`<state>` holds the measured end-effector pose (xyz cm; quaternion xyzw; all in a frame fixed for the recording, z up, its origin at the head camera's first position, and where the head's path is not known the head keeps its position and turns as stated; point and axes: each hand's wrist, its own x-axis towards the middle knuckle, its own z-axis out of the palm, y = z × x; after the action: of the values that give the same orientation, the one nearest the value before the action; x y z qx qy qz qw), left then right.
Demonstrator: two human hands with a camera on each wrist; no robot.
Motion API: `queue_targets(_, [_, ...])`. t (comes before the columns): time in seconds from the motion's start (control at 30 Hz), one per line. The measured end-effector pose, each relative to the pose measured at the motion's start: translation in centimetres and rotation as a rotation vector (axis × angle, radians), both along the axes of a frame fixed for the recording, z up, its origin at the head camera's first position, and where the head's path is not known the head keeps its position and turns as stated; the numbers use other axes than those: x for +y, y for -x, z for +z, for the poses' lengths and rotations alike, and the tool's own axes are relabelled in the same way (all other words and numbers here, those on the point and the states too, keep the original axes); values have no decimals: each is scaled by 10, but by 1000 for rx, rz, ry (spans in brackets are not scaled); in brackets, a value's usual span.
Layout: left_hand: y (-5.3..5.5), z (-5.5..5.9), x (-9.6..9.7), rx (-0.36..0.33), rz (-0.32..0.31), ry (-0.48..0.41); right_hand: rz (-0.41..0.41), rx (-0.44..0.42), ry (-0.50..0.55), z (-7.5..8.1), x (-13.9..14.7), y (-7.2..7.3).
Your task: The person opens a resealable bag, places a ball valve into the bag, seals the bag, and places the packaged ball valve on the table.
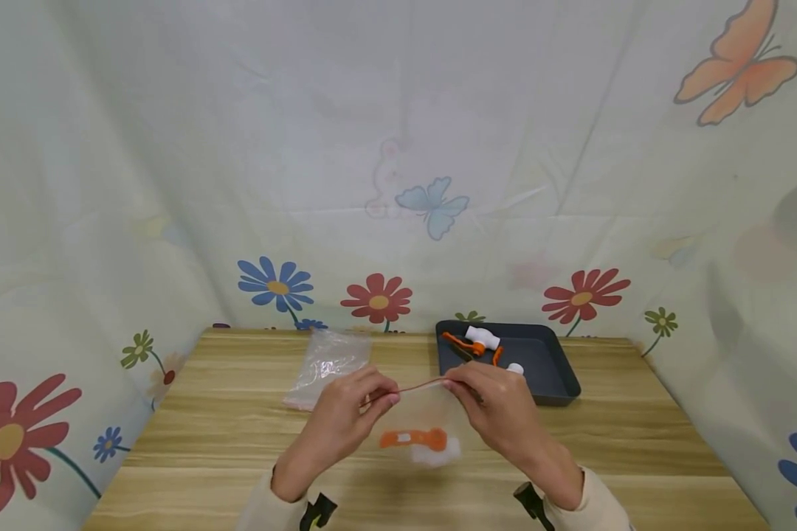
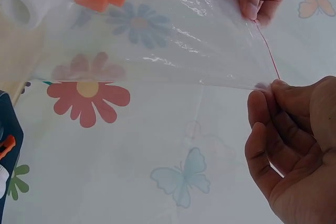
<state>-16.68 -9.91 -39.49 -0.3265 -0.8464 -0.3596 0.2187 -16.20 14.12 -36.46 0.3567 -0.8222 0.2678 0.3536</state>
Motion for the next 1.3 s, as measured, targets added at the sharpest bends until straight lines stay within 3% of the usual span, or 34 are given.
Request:
queue_targets(0.3, [-4,0,-5,-43,44,58,-16,14,4,0,5,0])
queue_targets(0.57, [-2,-2,-6,7,24,52,-7,-13,5,-1,6,0])
queue_targets(0.9, [-2,-2,-13,-7,31,45,0,51,27,0,8,2])
queue_targets(1.3, [2,-6,-17,-23,-56,28,-17,56,13,-1,10,3])
